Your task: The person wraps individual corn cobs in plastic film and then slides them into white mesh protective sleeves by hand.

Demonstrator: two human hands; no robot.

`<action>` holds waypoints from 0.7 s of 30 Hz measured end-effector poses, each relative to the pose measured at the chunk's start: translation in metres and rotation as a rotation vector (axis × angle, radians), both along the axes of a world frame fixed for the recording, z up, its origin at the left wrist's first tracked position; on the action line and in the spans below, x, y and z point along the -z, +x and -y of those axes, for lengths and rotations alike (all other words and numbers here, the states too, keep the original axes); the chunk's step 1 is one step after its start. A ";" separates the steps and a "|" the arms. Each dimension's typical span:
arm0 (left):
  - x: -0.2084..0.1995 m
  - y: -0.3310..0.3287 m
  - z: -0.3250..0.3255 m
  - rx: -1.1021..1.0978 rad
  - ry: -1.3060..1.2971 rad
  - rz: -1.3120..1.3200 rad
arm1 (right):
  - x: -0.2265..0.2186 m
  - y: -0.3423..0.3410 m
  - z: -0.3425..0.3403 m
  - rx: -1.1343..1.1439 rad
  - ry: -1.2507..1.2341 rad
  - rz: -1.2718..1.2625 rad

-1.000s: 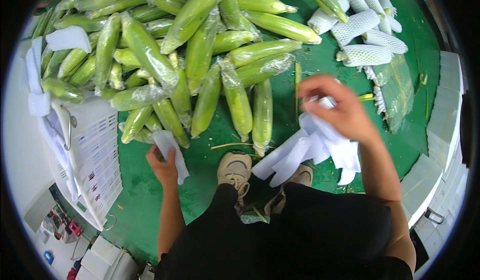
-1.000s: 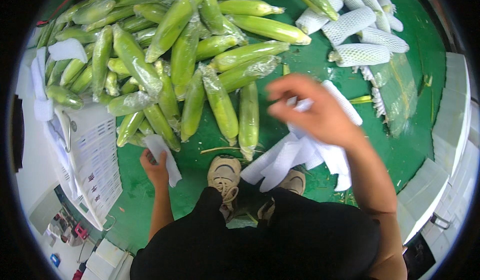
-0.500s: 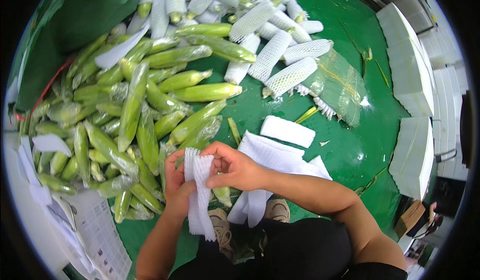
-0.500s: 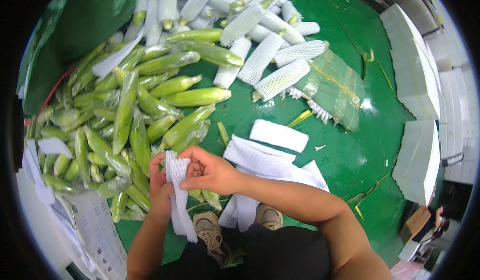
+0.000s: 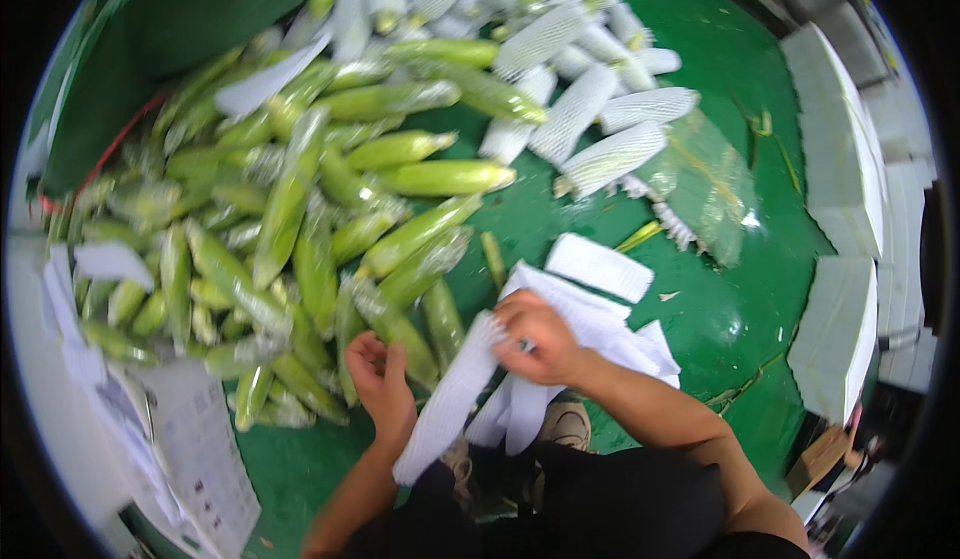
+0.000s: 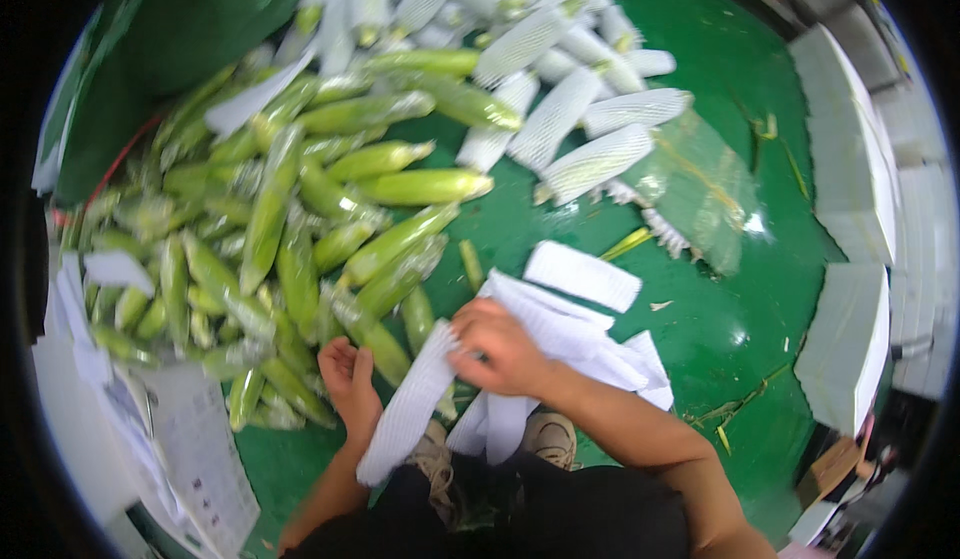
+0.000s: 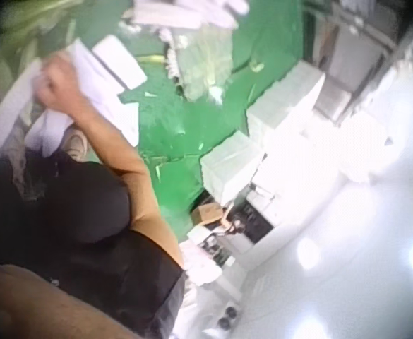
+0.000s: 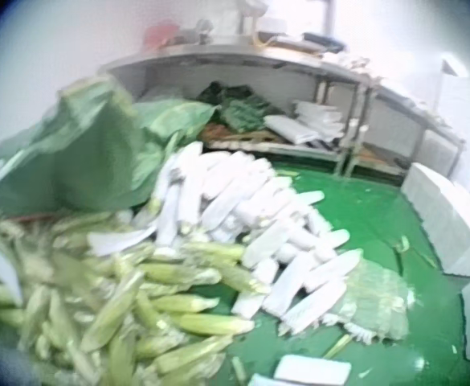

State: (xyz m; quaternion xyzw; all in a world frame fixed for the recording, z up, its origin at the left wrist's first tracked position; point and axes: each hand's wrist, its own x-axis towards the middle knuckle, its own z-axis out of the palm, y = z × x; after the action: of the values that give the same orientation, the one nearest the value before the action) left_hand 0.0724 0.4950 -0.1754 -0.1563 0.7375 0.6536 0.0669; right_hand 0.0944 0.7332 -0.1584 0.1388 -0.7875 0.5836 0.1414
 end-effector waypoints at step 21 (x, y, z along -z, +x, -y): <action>-0.043 -0.063 -0.140 0.777 0.132 -1.169 | -0.028 0.023 -0.087 -0.060 -1.755 0.422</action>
State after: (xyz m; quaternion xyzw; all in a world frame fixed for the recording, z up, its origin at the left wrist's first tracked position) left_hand 0.0098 0.6355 -0.1325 0.4996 0.6139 0.6025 -0.1026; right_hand 0.1175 0.8205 -0.1305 -0.1086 -0.0645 0.9914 0.0335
